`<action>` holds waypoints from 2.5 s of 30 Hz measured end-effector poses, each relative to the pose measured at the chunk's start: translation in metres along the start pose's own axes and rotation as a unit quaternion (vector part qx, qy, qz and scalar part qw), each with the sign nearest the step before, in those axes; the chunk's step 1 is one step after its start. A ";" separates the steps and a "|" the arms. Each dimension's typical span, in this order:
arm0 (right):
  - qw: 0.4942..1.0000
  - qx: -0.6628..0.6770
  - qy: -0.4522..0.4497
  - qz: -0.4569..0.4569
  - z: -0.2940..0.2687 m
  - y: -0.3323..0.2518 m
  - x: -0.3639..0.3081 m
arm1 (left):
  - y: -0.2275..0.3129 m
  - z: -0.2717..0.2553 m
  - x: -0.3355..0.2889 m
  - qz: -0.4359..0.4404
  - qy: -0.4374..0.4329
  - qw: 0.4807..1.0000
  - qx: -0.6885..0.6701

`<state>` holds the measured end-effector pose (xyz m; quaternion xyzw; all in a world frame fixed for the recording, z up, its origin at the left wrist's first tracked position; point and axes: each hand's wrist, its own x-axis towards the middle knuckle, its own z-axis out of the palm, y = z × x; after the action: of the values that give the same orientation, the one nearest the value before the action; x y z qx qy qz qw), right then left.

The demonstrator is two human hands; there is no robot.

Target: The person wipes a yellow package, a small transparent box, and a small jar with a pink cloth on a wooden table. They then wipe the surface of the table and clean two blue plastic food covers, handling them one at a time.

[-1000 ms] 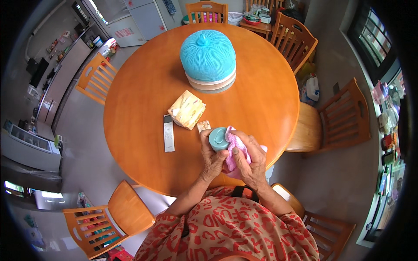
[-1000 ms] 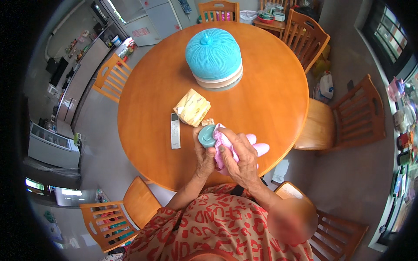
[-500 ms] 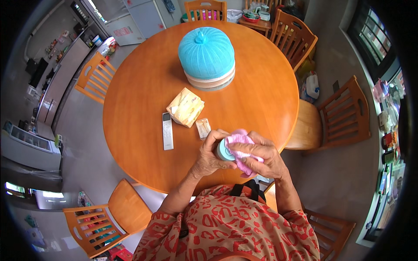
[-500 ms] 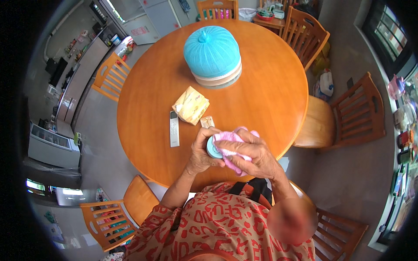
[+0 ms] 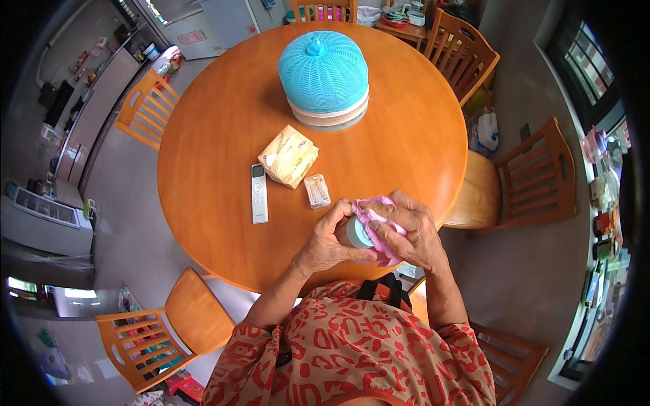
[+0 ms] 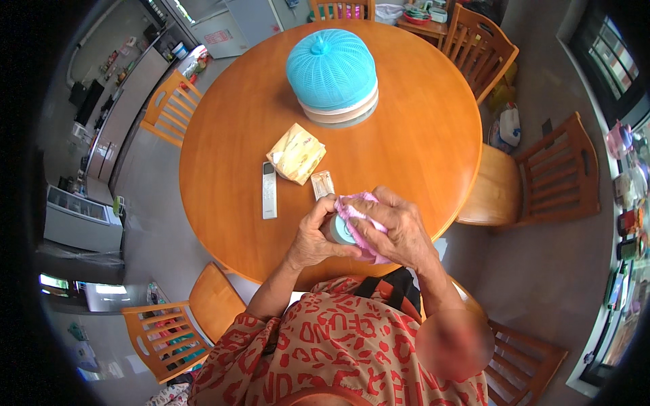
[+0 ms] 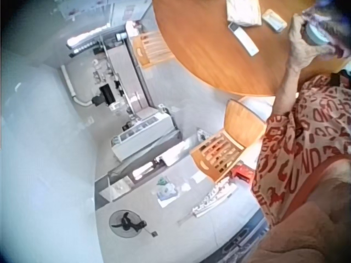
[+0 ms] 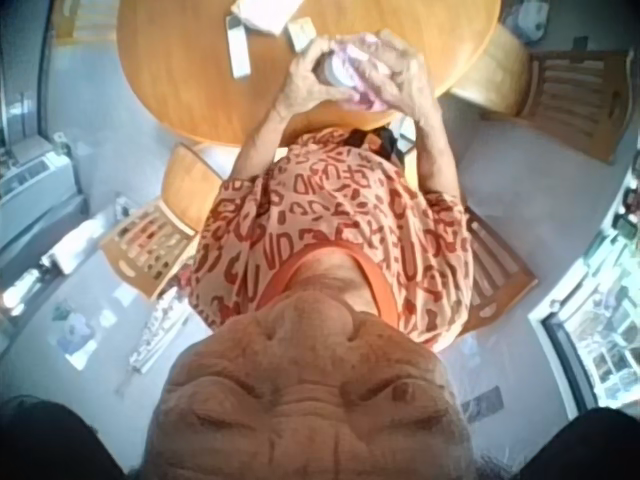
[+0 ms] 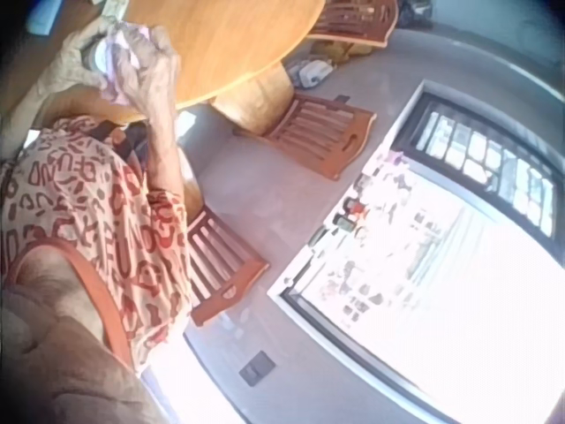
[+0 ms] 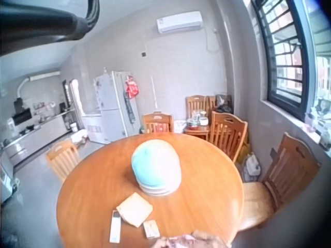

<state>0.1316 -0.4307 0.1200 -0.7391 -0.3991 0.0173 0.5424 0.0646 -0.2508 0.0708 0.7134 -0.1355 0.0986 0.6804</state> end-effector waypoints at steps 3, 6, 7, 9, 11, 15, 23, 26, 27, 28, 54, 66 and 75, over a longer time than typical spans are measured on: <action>0.984 0.149 0.018 0.095 0.004 0.006 0.003 | -0.010 0.000 -0.002 0.027 0.015 0.999 -0.010; 0.902 0.355 0.039 0.242 0.013 0.017 0.001 | -0.008 0.009 -0.001 0.035 0.060 0.994 -0.085; 0.893 0.374 0.049 0.245 0.018 0.019 0.001 | -0.007 0.011 0.000 0.033 0.080 0.989 -0.119; 0.874 0.407 0.073 0.254 0.028 0.018 -0.001 | -0.017 0.008 0.002 0.091 0.107 0.989 -0.044; 0.886 0.391 0.043 0.245 0.035 0.029 -0.007 | -0.021 0.004 0.009 0.130 0.123 0.984 -0.015; 0.877 0.405 -0.002 0.260 0.041 0.036 -0.015 | -0.010 0.010 0.007 0.037 0.137 0.966 -0.217; 0.897 0.312 -0.098 0.298 0.047 0.034 -0.041 | -0.029 -0.001 0.002 -0.092 0.164 0.889 -0.418; 0.931 0.279 -0.117 0.205 0.026 0.033 -0.046 | -0.028 -0.005 0.003 -0.100 0.190 0.878 -0.428; 0.931 0.273 -0.064 0.233 0.018 0.025 -0.045 | -0.028 -0.005 0.002 -0.104 0.189 0.874 -0.436; 0.906 0.353 -0.004 0.232 0.010 0.020 -0.040 | -0.028 -0.004 0.001 -0.117 0.193 0.875 -0.428; 0.728 0.524 0.187 0.401 0.085 0.012 -0.024 | -0.050 0.029 0.003 -0.034 0.336 0.930 -0.146; 0.886 0.301 -0.017 0.352 0.075 0.003 -0.031 | -0.096 0.001 -0.017 -0.063 0.414 0.907 -0.036; 0.982 -0.112 0.137 0.070 0.055 -0.002 -0.024 | -0.055 0.008 -0.007 -0.090 0.342 0.899 -0.258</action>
<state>0.0887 -0.4014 0.0895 -0.8165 -0.2675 -0.0910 0.5034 0.0755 -0.2562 0.0163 0.4438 0.1496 0.2366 0.8512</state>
